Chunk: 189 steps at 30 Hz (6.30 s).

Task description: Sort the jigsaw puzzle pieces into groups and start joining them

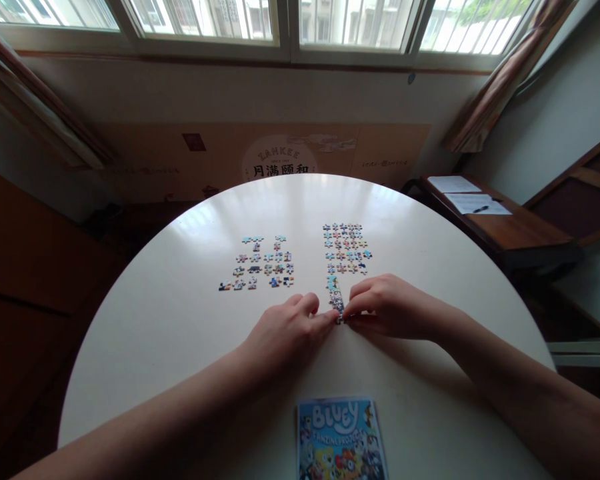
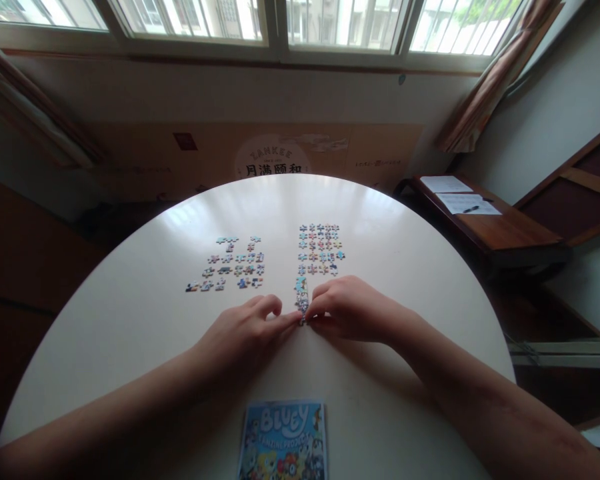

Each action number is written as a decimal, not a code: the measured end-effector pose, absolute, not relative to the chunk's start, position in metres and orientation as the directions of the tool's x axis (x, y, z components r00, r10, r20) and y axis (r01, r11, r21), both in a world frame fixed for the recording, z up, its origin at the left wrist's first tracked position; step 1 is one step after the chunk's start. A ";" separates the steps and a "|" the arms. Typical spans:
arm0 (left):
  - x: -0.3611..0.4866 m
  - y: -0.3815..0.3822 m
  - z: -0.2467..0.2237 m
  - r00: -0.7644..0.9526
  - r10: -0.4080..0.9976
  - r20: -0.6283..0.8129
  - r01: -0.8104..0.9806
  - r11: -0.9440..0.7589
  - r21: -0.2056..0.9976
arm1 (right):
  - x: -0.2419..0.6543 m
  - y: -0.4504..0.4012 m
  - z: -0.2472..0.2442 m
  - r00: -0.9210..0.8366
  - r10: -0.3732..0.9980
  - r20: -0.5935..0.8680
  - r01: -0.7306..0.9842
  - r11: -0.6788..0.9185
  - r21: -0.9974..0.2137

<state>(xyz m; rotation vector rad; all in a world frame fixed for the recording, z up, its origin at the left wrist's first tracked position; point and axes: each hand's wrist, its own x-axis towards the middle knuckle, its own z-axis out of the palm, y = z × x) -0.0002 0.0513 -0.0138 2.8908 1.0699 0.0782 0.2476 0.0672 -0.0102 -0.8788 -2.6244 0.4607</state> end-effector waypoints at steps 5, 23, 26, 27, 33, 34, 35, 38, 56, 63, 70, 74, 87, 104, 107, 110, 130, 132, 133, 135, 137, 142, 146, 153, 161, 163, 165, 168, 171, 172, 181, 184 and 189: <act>-0.003 0.052 -0.016 0.764 0.643 0.053 0.635 -0.765 0.108 | 0.248 0.068 -0.011 -0.762 0.616 0.202 0.496 0.755 -0.428; -0.009 0.056 -0.019 0.734 0.638 0.234 0.627 -0.769 0.129 | 0.260 0.076 -0.007 -0.735 0.653 0.180 0.485 0.693 -0.533; -0.009 0.056 -0.018 0.748 0.618 0.242 0.604 -0.785 0.136 | 0.259 0.075 -0.008 -0.748 0.646 0.152 0.492 0.693 -0.528; -0.009 0.056 -0.017 0.757 0.610 0.234 0.595 -0.791 0.140 | 0.259 0.075 -0.009 -0.747 0.648 0.151 0.496 0.694 -0.522; -0.007 0.055 -0.016 0.777 0.600 0.192 0.583 -0.800 0.142 | 0.259 0.075 -0.010 -0.740 0.653 0.164 0.509 0.702 -0.497; -0.006 0.055 -0.016 0.773 0.601 0.201 0.586 -0.799 0.138 | 0.259 0.075 -0.009 -0.741 0.651 0.165 0.506 0.703 -0.500; -0.006 0.055 -0.016 0.771 0.602 0.209 0.587 -0.798 0.135 | 0.259 0.075 -0.009 -0.741 0.650 0.167 0.503 0.703 -0.503; -0.005 0.055 -0.016 0.767 0.602 0.224 0.588 -0.798 0.133 | 0.259 0.076 -0.008 -0.740 0.650 0.175 0.494 0.701 -0.514; -0.003 0.056 -0.009 0.800 0.567 0.195 0.558 -0.823 0.106 | 0.259 0.074 -0.004 -0.739 0.652 0.166 0.496 0.695 -0.521; -0.020 0.069 0.005 0.711 0.653 0.263 0.616 -0.758 0.215 | 0.260 0.075 -0.001 -0.718 0.680 0.149 0.519 0.666 -0.535; -0.076 0.109 0.032 0.192 0.786 0.588 0.722 -0.519 0.457 | 0.254 0.069 0.001 -0.673 0.704 0.227 0.505 0.661 -0.555; -0.096 0.129 0.029 0.019 0.734 0.679 0.667 -0.515 0.539 | 0.248 0.066 0.000 -0.711 0.682 0.170 0.493 0.657 -0.570; -0.102 0.147 0.002 -0.042 0.804 0.593 0.698 -0.402 0.593 | 0.246 0.062 -0.001 -0.715 0.699 -0.031 0.582 0.569 -0.581; -0.116 0.164 -0.019 -0.101 0.896 0.433 0.708 -0.241 0.664 | 0.248 0.064 -0.004 -0.696 0.679 -0.235 0.669 0.492 -0.558; -0.114 0.165 -0.023 -0.061 0.922 0.383 0.713 -0.228 0.663 | 0.248 0.064 -0.004 -0.691 0.682 -0.237 0.675 0.493 -0.549; -0.113 0.166 -0.026 -0.043 0.933 0.357 0.710 -0.223 0.668 | 0.247 0.064 -0.003 -0.687 0.681 -0.255 0.688 0.496 -0.530; -0.106 0.143 0.006 0.129 0.919 0.372 0.801 -0.318 0.507 | 0.246 0.062 -0.007 -0.644 0.679 -0.353 0.743 0.444 -0.501; -0.101 0.142 0.000 0.190 0.910 0.367 0.805 -0.359 0.472 | 0.245 0.062 -0.006 -0.642 0.681 -0.352 0.748 0.455 -0.483; -0.099 0.142 -0.003 0.219 0.906 0.362 0.805 -0.377 0.458 | 0.245 0.062 -0.006 -0.642 0.680 -0.353 0.749 0.459 -0.477; -0.094 0.142 -0.009 0.264 0.896 0.357 0.801 -0.410 0.436 | 0.245 0.062 -0.006 -0.642 0.680 -0.354 0.750 0.463 -0.472; -0.091 0.142 -0.013 0.291 0.886 0.362 0.795 -0.434 0.424 | 0.246 0.062 -0.006 -0.646 0.680 -0.348 0.745 0.462 -0.480; -0.087 0.139 -0.016 0.346 0.862 0.371 0.793 -0.480 0.375 | 0.245 0.061 -0.004 -0.648 0.683 -0.338 0.737 0.450 -0.504; -0.082 0.135 -0.018 0.411 0.841 0.351 0.795 -0.519 0.313 | 0.242 0.061 -0.001 -0.645 0.690 -0.329 0.740 0.455 -0.496; -0.066 0.132 -0.027 0.362 0.860 0.358 0.846 -0.465 0.262 | 0.241 0.063 0.000 -0.642 0.705 -0.301 0.737 0.461 -0.494; -0.060 0.130 -0.023 0.367 0.876 0.312 0.861 -0.447 0.243 | 0.238 0.062 0.001 -0.632 0.722 -0.283 0.746 0.468 -0.474; -0.059 0.131 -0.023 0.363 0.882 0.300 0.865 -0.439 0.244 | 0.237 0.062 0.001 -0.628 0.726 -0.280 0.750 0.467 -0.469; -0.058 0.133 -0.023 0.358 0.888 0.289 0.870 -0.430 0.243 | 0.237 0.063 0.001 -0.626 0.730 -0.274 0.750 0.468 -0.468; -0.056 0.134 -0.022 0.346 0.902 0.258 0.880 -0.407 0.243 | 0.237 0.063 0.001 -0.628 0.732 -0.266 0.748 0.472 -0.467; -0.055 0.135 -0.020 0.327 0.919 0.219 0.890 -0.378 0.255 | 0.237 0.063 0.001 -0.624 0.734 -0.266 0.751 0.469 -0.465; -0.055 0.135 -0.019 0.321 0.923 0.210 0.891 -0.369 0.262 | 0.237 0.064 0.001 -0.623 0.735 -0.267 0.752 0.468 -0.465; -0.061 0.136 -0.012 0.331 0.919 0.214 0.840 -0.390 0.377 | 0.237 0.064 0.000 -0.643 0.734 -0.221 0.723 0.486 -0.491; -0.065 0.130 -0.003 0.391 0.880 0.268 0.749 -0.474 0.463 | 0.240 0.065 -0.002 -0.672 0.721 -0.168 0.683 0.517 -0.516; -0.054 0.100 0.017 0.432 0.839 0.331 0.521 -0.532 0.668 | 0.248 0.067 0.001 -0.631 0.746 0.212 0.535 0.616 -0.579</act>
